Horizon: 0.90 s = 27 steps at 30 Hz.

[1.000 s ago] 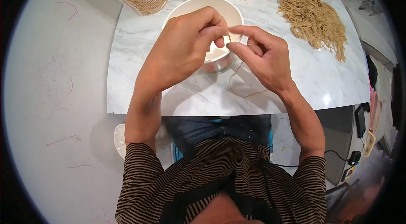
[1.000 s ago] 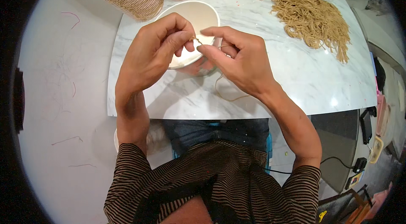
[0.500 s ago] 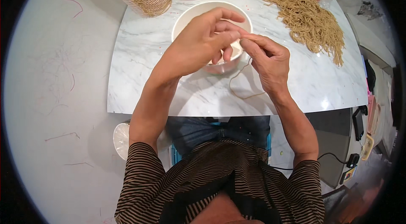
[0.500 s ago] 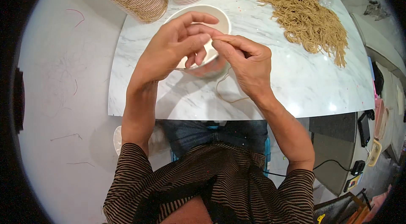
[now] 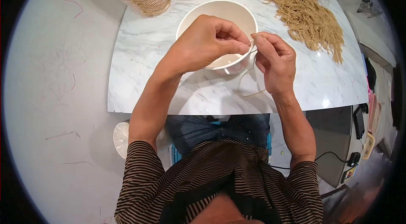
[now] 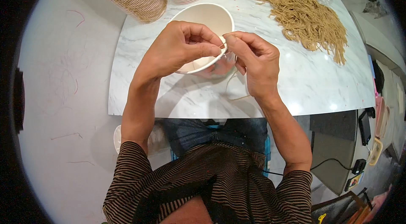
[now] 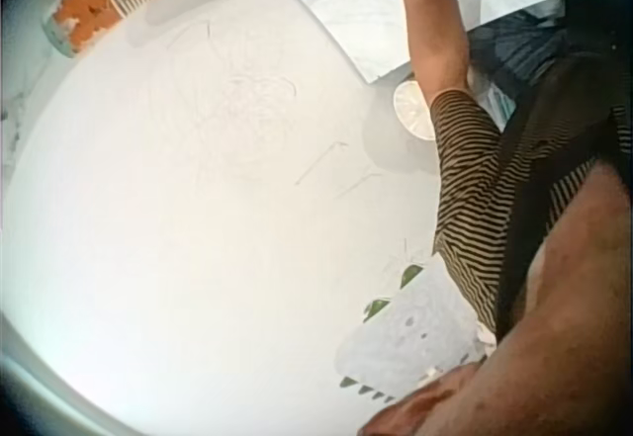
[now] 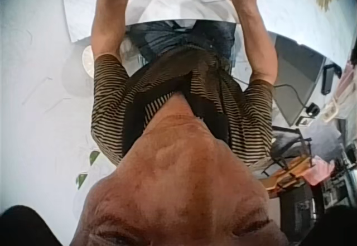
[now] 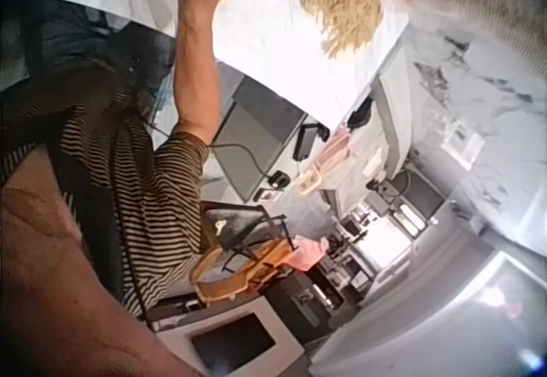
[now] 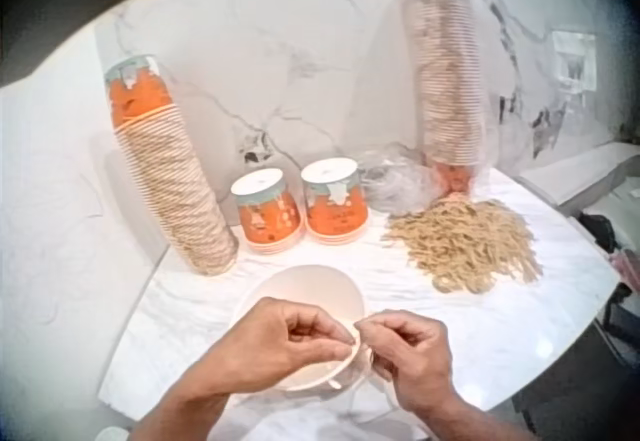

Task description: Tying thin strings to the rims of paper cups at a workstation.

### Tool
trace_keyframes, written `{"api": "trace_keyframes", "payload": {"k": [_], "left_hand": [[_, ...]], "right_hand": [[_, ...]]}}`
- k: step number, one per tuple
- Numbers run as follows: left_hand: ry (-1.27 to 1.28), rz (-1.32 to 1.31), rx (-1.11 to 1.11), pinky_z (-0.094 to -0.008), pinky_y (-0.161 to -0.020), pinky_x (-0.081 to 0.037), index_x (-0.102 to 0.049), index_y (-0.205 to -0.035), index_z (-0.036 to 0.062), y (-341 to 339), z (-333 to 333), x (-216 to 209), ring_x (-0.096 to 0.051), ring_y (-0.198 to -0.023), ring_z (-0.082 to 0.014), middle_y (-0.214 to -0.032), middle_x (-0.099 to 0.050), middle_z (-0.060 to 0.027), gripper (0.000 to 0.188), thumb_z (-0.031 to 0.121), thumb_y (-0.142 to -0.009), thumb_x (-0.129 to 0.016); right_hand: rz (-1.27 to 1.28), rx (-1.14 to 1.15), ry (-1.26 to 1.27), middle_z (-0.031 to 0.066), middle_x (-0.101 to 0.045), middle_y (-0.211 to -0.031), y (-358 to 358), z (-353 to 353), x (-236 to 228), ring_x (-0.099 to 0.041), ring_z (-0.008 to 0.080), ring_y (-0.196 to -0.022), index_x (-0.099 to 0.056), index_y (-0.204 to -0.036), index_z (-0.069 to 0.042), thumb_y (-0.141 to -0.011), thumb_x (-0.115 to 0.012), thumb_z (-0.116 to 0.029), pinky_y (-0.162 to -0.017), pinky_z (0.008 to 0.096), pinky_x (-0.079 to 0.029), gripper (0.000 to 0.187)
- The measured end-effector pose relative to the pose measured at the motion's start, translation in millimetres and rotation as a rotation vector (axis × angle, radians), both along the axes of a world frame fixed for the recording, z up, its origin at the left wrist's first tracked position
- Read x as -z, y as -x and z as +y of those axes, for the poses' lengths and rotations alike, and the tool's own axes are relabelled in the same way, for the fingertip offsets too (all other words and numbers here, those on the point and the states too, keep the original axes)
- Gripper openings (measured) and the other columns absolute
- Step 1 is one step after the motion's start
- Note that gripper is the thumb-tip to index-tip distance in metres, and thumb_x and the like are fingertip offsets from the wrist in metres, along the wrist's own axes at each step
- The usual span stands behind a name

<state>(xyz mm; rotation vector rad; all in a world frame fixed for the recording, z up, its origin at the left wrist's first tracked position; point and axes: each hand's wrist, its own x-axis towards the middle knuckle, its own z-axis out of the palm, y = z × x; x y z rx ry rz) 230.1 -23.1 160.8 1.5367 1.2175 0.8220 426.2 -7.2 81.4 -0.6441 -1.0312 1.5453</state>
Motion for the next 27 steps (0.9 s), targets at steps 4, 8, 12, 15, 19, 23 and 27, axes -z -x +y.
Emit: {"api": "trace_keyframes", "payload": {"k": [4, 8, 12, 15, 19, 23, 27], "left_hand": [[-0.048, 0.044, 0.010, -0.0210, -0.071, -0.052, -0.074, -0.100, -0.0022, 2, 2, 8, -0.065, -0.078, -0.0066, -0.088, -0.073, -0.0026, 0.015, 0.011, -0.093, -0.076], [-0.009, 0.016, -0.037, -0.0200, -0.067, -0.049, -0.072, -0.099, -0.0021, 0, -5, -2, -0.061, -0.075, -0.0048, -0.089, -0.072, -0.0018, 0.014, 0.012, -0.097, -0.072], [-0.022, -0.106, -0.066, -0.0199, -0.062, -0.046, -0.071, -0.098, -0.0019, -2, -11, -2, -0.057, -0.071, -0.0034, -0.090, -0.072, -0.0012, 0.012, 0.011, -0.097, -0.070], [-0.068, -0.193, -0.026, -0.0205, -0.058, -0.044, -0.070, -0.096, -0.0013, -17, -20, -2, -0.056, -0.069, -0.0042, -0.086, -0.072, -0.0030, 0.013, 0.011, -0.098, -0.070], [-0.157, 0.048, -0.108, -0.0234, -0.059, -0.046, -0.070, -0.094, -0.0031, -28, -23, 3, -0.062, -0.065, -0.0069, -0.074, -0.070, -0.0023, 0.014, 0.011, -0.096, -0.069], [-0.404, 0.294, -0.237, -0.0259, -0.058, -0.047, -0.071, -0.092, -0.0033, -13, -20, 13, -0.065, -0.063, -0.0100, -0.072, -0.070, -0.0061, 0.015, 0.011, -0.093, -0.068], [-0.504, 0.457, -0.194, -0.0311, -0.059, -0.049, -0.073, -0.091, -0.0020, -6, -14, 9, -0.066, -0.061, -0.0174, -0.068, -0.069, -0.0098, 0.015, 0.012, -0.092, -0.067]], "right_hand": [[0.000, 0.019, 0.004, -0.0009, -0.063, -0.076, -2, 2, 2, -0.043, 0.0024, -0.054, -0.074, -0.109, 0.002, -0.100, -0.071, -0.017, -0.049, 0.0210, -0.034, 0.021], [0.155, -0.021, 0.116, -0.0027, -0.056, -0.073, -5, 8, 11, -0.040, 0.0033, -0.052, -0.070, -0.108, 0.002, -0.101, -0.068, -0.017, -0.050, 0.0221, -0.037, 0.020], [0.078, -0.040, 0.064, -0.0021, -0.055, -0.078, 3, 1, 15, -0.041, 0.0039, -0.055, -0.062, -0.118, 0.002, -0.103, -0.066, -0.017, -0.052, 0.0229, -0.043, 0.024], [-0.070, -0.095, -0.100, -0.0005, -0.060, -0.083, 13, -6, 24, -0.053, 0.0050, -0.063, -0.056, -0.127, 0.002, -0.103, -0.065, -0.012, -0.054, 0.0213, -0.046, 0.029], [-0.150, -0.127, -0.090, 0.0002, -0.062, -0.083, 20, -12, 31, -0.057, 0.0062, -0.065, -0.055, -0.128, 0.000, -0.101, -0.065, -0.007, -0.056, 0.0209, -0.048, 0.030], [-0.285, -0.077, -0.089, 0.0009, -0.060, -0.082, 10, -23, 9, -0.056, 0.0064, -0.065, -0.053, -0.127, 0.001, -0.100, -0.063, -0.001, -0.057, 0.0222, -0.050, 0.029], [-0.476, 0.021, -0.394, 0.0023, -0.062, -0.089, -22, -17, -12, -0.060, 0.0075, -0.075, -0.061, -0.114, 0.001, -0.101, -0.061, 0.000, -0.066, 0.0243, -0.054, 0.013]]}}
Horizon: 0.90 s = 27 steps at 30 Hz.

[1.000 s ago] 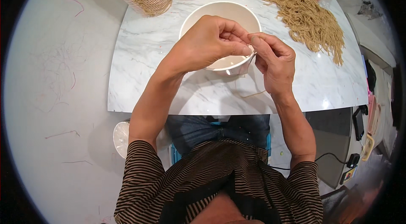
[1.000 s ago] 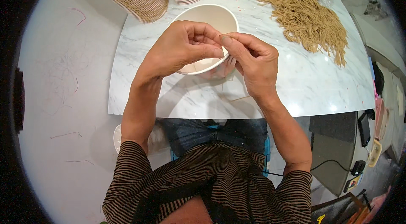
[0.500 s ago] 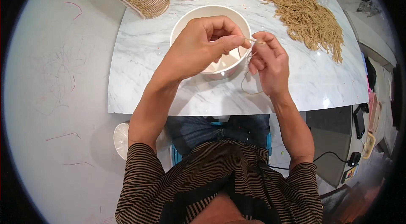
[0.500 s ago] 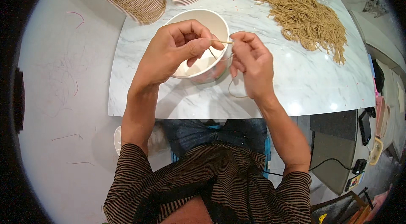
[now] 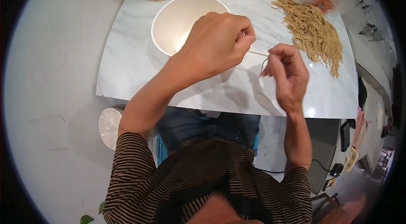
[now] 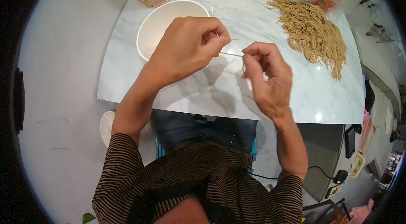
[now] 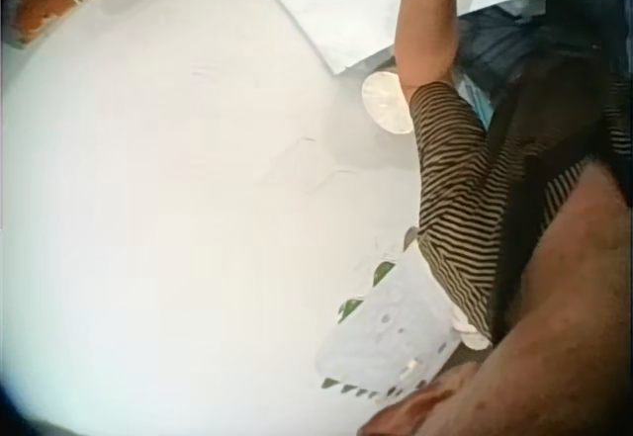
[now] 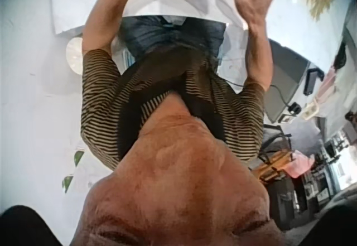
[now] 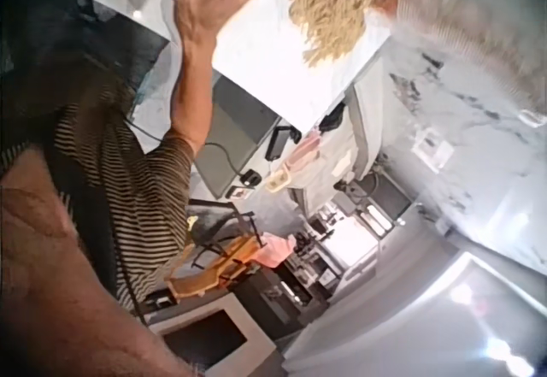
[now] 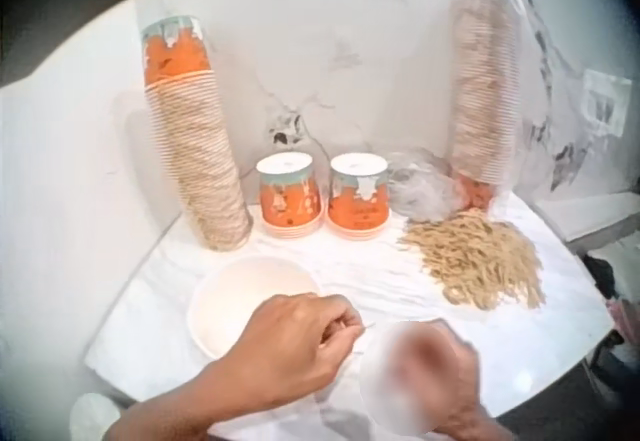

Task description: Tying thin strings to the rims of paper cups at a workstation.

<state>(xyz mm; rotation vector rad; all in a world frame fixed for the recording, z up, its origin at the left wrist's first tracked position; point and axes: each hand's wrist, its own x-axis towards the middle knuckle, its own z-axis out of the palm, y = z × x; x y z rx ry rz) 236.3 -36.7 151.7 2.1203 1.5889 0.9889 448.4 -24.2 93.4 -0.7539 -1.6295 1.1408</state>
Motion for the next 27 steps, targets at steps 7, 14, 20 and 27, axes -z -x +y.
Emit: {"api": "trace_keyframes", "payload": {"k": [7, 14, 20, 27], "left_hand": [[0.106, 0.050, 0.201, -0.0376, -0.063, -0.051, -0.074, -0.094, -0.0004, 12, 5, -5, -0.064, -0.059, -0.0248, -0.068, -0.069, -0.0116, 0.015, 0.012, -0.092, -0.065], [0.225, -0.022, 0.244, -0.0314, -0.050, -0.045, -0.073, -0.093, -0.0020, 15, 0, -17, -0.058, -0.051, -0.0147, -0.068, -0.067, -0.0066, 0.016, 0.011, -0.096, -0.064], [0.393, -0.212, 0.168, -0.0247, -0.044, -0.041, -0.070, -0.089, -0.0007, 19, 5, -20, -0.056, -0.051, -0.0074, -0.067, -0.063, -0.0021, 0.018, 0.012, -0.099, -0.062], [0.395, -0.312, 0.177, -0.0228, -0.052, -0.045, -0.069, -0.089, -0.0012, 22, 17, -17, -0.058, -0.054, -0.0072, -0.069, -0.064, -0.0014, 0.019, 0.014, -0.099, -0.063]], "right_hand": [[-0.158, -0.053, -0.563, 0.0085, -0.066, -0.089, -8, 50, -32, -0.061, 0.0196, -0.079, -0.070, -0.107, -0.001, -0.091, -0.064, 0.013, -0.073, 0.0310, -0.049, 0.022], [-0.090, -0.100, -0.678, 0.0084, -0.067, -0.091, -2, 91, -7, -0.063, 0.0210, -0.085, -0.070, -0.099, -0.002, -0.086, -0.060, 0.018, -0.075, 0.0322, -0.050, 0.026], [-0.128, -0.205, -0.499, 0.0074, -0.065, -0.096, 7, 88, 20, -0.064, 0.0187, -0.091, -0.071, -0.094, -0.003, -0.085, -0.058, 0.016, -0.078, 0.0298, -0.048, 0.024], [-0.039, -0.410, -0.156, 0.0067, -0.065, -0.104, 18, 68, 28, -0.060, 0.0173, -0.096, -0.074, -0.118, -0.001, -0.087, -0.071, -0.004, -0.088, 0.0311, -0.049, 0.031]]}}
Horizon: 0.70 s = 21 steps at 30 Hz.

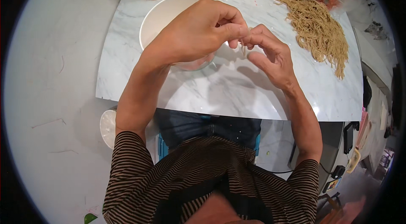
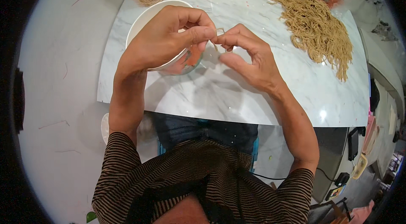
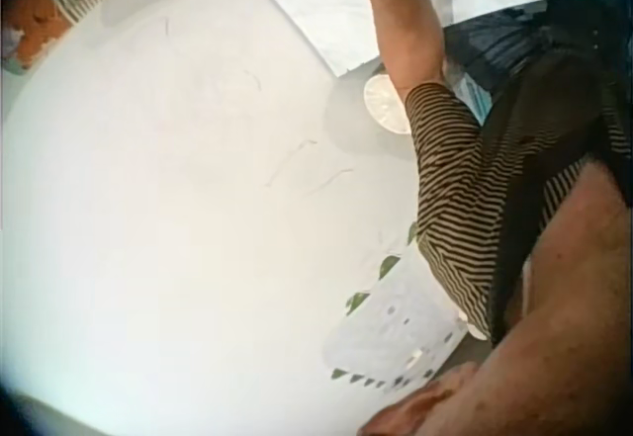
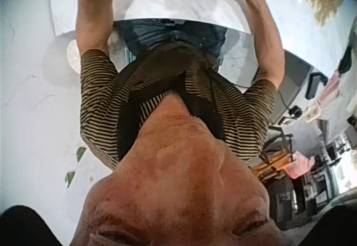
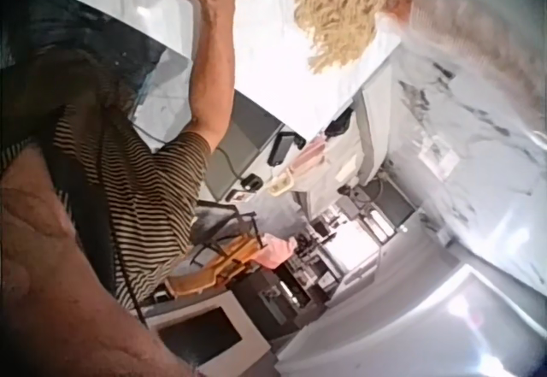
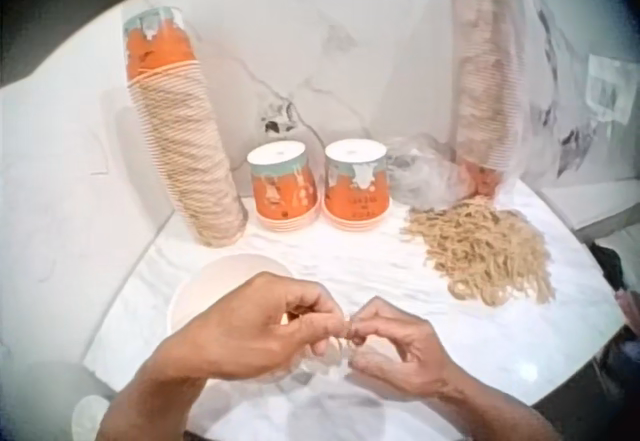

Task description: Tying thin strings to the rims of paper cups at a workstation.

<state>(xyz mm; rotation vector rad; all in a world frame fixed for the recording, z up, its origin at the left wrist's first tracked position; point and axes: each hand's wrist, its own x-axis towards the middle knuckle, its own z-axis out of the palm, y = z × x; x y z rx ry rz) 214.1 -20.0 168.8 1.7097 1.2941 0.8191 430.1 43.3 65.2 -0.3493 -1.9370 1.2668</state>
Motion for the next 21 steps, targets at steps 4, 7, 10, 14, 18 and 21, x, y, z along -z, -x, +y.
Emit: {"api": "trace_keyframes", "payload": {"k": [4, 7, 10, 14, 18, 21], "left_hand": [[0.064, -0.013, -0.006, -0.0228, -0.053, -0.046, -0.069, -0.090, -0.0010, -3, 4, -2, -0.059, -0.056, -0.0068, -0.070, -0.065, -0.0015, 0.019, 0.014, -0.099, -0.063], [0.007, 0.029, -0.011, -0.0231, -0.055, -0.047, -0.070, -0.091, -0.0007, -1, 5, 1, -0.060, -0.057, -0.0069, -0.072, -0.066, -0.0019, 0.017, 0.014, -0.098, -0.063], [0.022, 0.008, -0.040, -0.0226, -0.058, -0.049, -0.070, -0.092, -0.0010, -5, 5, -1, -0.062, -0.061, -0.0066, -0.076, -0.068, -0.0031, 0.016, 0.013, -0.098, -0.065], [0.051, -0.028, -0.049, -0.0231, -0.065, -0.053, -0.069, -0.099, -0.0023, -6, 5, -5, -0.066, -0.069, -0.0079, -0.083, -0.073, -0.0064, 0.013, 0.011, -0.097, -0.067], [0.057, -0.096, -0.047, -0.0252, -0.077, -0.055, -0.063, -0.114, -0.0046, -2, -2, -8, -0.069, -0.084, -0.0103, -0.099, -0.077, -0.0145, 0.020, 0.002, -0.095, -0.067], [0.034, -0.108, -0.044, -0.0260, -0.082, -0.055, -0.060, -0.119, -0.0054, -5, -5, 0, -0.070, -0.090, -0.0110, -0.110, -0.077, -0.0177, 0.026, -0.002, -0.094, -0.067]], "right_hand": [[0.021, 0.053, 0.119, 0.0057, -0.066, -0.099, 6, -4, 1, -0.061, 0.0141, -0.091, -0.075, -0.106, 0.002, -0.088, -0.076, -0.002, -0.083, 0.0286, -0.049, 0.019], [0.050, 0.093, 0.198, 0.0052, -0.067, -0.098, 5, -6, -1, -0.061, 0.0120, -0.089, -0.076, -0.100, 0.002, -0.090, -0.076, 0.000, -0.080, 0.0268, -0.049, 0.010], [0.083, 0.096, 0.286, 0.0056, -0.067, -0.098, 2, -3, -1, -0.061, 0.0110, -0.089, -0.077, -0.099, 0.002, -0.093, -0.074, -0.002, -0.079, 0.0259, -0.049, 0.007], [0.120, 0.085, 0.308, 0.0051, -0.067, -0.097, 1, -4, 2, -0.060, 0.0104, -0.087, -0.077, -0.097, 0.002, -0.095, -0.073, -0.004, -0.078, 0.0263, -0.049, 0.008], [0.080, 0.100, 0.327, 0.0026, -0.067, -0.093, 1, -6, 4, -0.059, 0.0090, -0.084, -0.077, -0.096, 0.002, -0.095, -0.073, -0.010, -0.077, 0.0264, -0.048, 0.012], [0.015, 0.112, 0.318, 0.0014, -0.066, -0.090, 1, -7, 2, -0.057, 0.0078, -0.081, -0.076, -0.092, 0.002, -0.095, -0.073, -0.012, -0.074, 0.0258, -0.046, 0.014]]}}
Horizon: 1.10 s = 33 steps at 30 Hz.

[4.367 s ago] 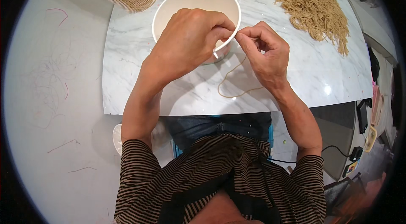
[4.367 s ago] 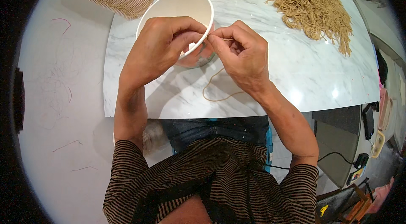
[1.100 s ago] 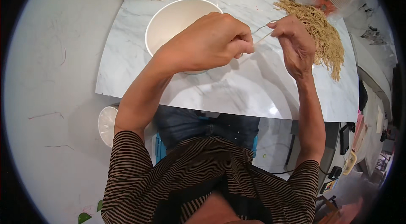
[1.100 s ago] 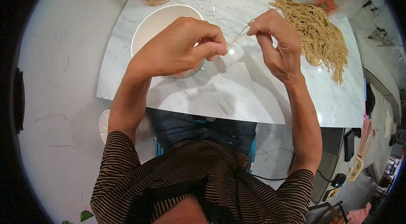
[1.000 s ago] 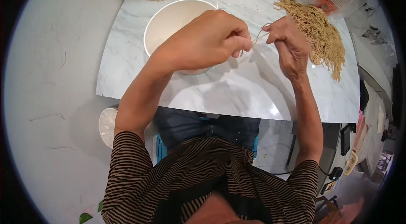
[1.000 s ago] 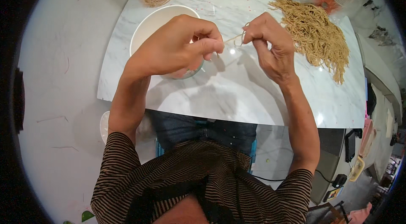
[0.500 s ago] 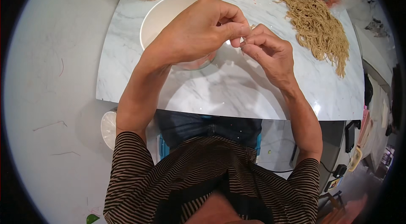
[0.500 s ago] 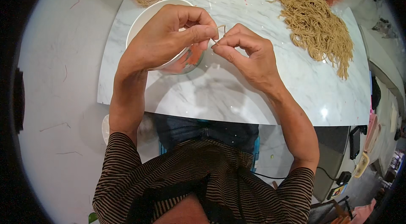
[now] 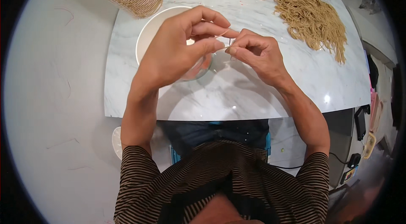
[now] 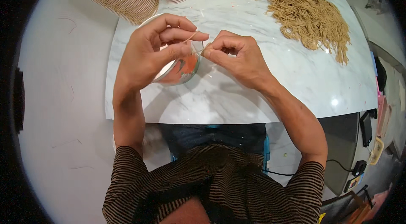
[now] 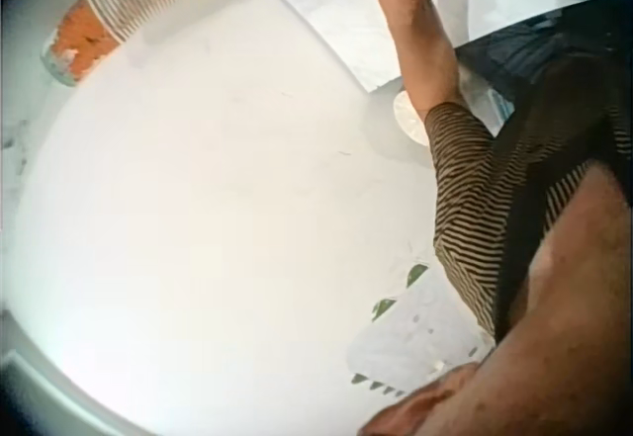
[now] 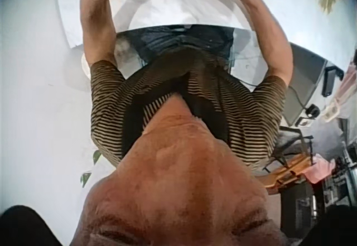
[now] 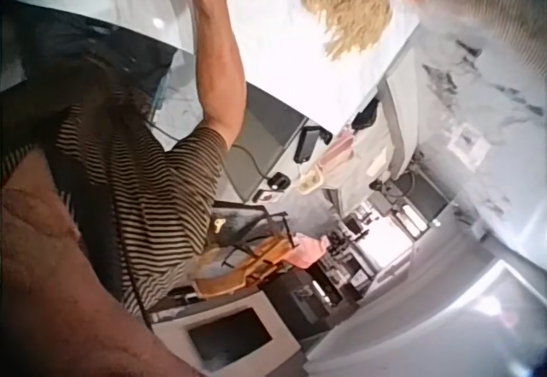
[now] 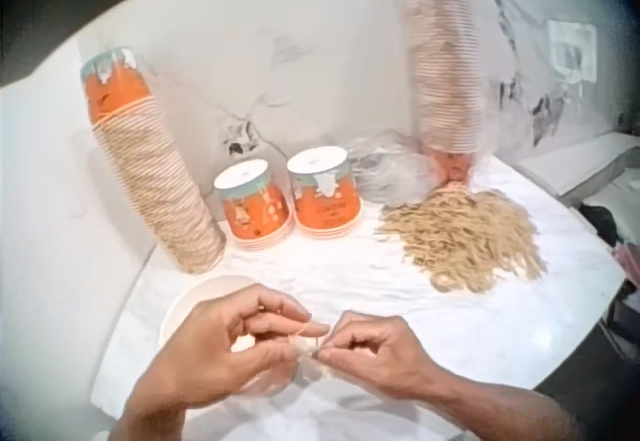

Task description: Tying thin strings to the rims of paper cups at a workstation.

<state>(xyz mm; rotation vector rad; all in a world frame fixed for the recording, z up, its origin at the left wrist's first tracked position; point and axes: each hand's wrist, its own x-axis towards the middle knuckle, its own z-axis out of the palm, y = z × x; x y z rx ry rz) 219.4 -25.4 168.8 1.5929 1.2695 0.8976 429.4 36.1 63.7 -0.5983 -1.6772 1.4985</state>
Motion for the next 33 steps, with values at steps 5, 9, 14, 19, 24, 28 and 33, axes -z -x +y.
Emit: {"api": "trace_keyframes", "payload": {"k": [5, 9, 14, 19, 24, 28, 33], "left_hand": [[-0.214, 0.250, 0.011, -0.0269, -0.086, -0.054, -0.063, -0.120, -0.0027, -9, -4, 10, -0.070, -0.093, -0.0127, -0.114, -0.077, -0.0131, 0.033, -0.007, -0.088, -0.066], [-0.255, 0.346, 0.008, -0.0280, -0.086, -0.054, -0.064, -0.120, -0.0025, -12, -5, 11, -0.072, -0.096, -0.0155, -0.110, -0.078, -0.0129, 0.034, -0.007, -0.086, -0.068], [-0.275, 0.402, -0.013, -0.0297, -0.084, -0.057, -0.065, -0.121, -0.0031, -15, -5, 15, -0.075, -0.099, -0.0204, -0.106, -0.078, -0.0149, 0.036, -0.005, -0.086, -0.073], [-0.330, 0.414, -0.035, -0.0292, -0.080, -0.058, -0.068, -0.115, -0.0026, -18, -6, 21, -0.075, -0.093, -0.0197, -0.100, -0.078, -0.0132, 0.029, -0.004, -0.087, -0.074], [-0.424, 0.446, -0.067, -0.0334, -0.067, -0.055, -0.075, -0.103, 0.0046, -22, -7, 28, -0.073, -0.075, -0.0250, -0.085, -0.075, -0.0110, 0.018, 0.007, -0.085, -0.079], [-0.511, 0.462, -0.134, -0.0325, -0.059, -0.051, -0.078, -0.096, 0.0067, -20, -9, 35, -0.067, -0.065, -0.0213, -0.078, -0.073, -0.0086, 0.013, 0.008, -0.084, -0.081], [-0.488, 0.544, -0.121, -0.0242, -0.071, -0.055, -0.075, -0.096, -0.0024, -18, -14, 27, -0.069, -0.077, -0.0106, -0.088, -0.076, -0.0065, 0.011, -0.007, -0.086, -0.072]], "right_hand": [[-0.001, -0.035, 0.026, -0.0010, -0.065, -0.085, 0, -3, -3, -0.053, 0.0060, -0.076, -0.073, -0.087, 0.001, -0.095, -0.074, -0.016, -0.070, 0.0249, -0.044, 0.019], [-0.008, -0.051, 0.045, -0.0018, -0.066, -0.081, -1, 0, -1, -0.055, 0.0055, -0.074, -0.074, -0.089, 0.000, -0.097, -0.073, -0.017, -0.068, 0.0239, -0.046, 0.019], [0.037, -0.052, 0.072, 0.0003, -0.068, -0.080, -2, 0, -2, -0.061, 0.0059, -0.075, -0.074, -0.093, 0.000, -0.098, -0.072, -0.020, -0.068, 0.0241, -0.051, 0.021], [0.021, -0.059, 0.063, -0.0006, -0.068, -0.079, -6, -3, -5, -0.060, 0.0056, -0.073, -0.075, -0.094, 0.000, -0.098, -0.073, -0.022, -0.066, 0.0240, -0.051, 0.023], [0.004, -0.064, 0.062, -0.0018, -0.065, -0.077, -10, -2, -2, -0.058, 0.0048, -0.069, -0.076, -0.096, -0.002, -0.099, -0.072, -0.025, -0.063, 0.0238, -0.051, 0.024], [0.008, -0.080, 0.002, -0.0016, -0.065, -0.077, -12, -2, -5, -0.056, 0.0048, -0.066, -0.076, -0.096, -0.002, -0.100, -0.067, -0.026, -0.061, 0.0241, -0.050, 0.026], [0.027, -0.079, -0.034, 0.0017, -0.072, -0.087, -11, -3, -9, -0.057, 0.0062, -0.067, -0.076, -0.097, 0.000, -0.101, -0.064, -0.024, -0.061, 0.0254, -0.052, 0.027]]}}
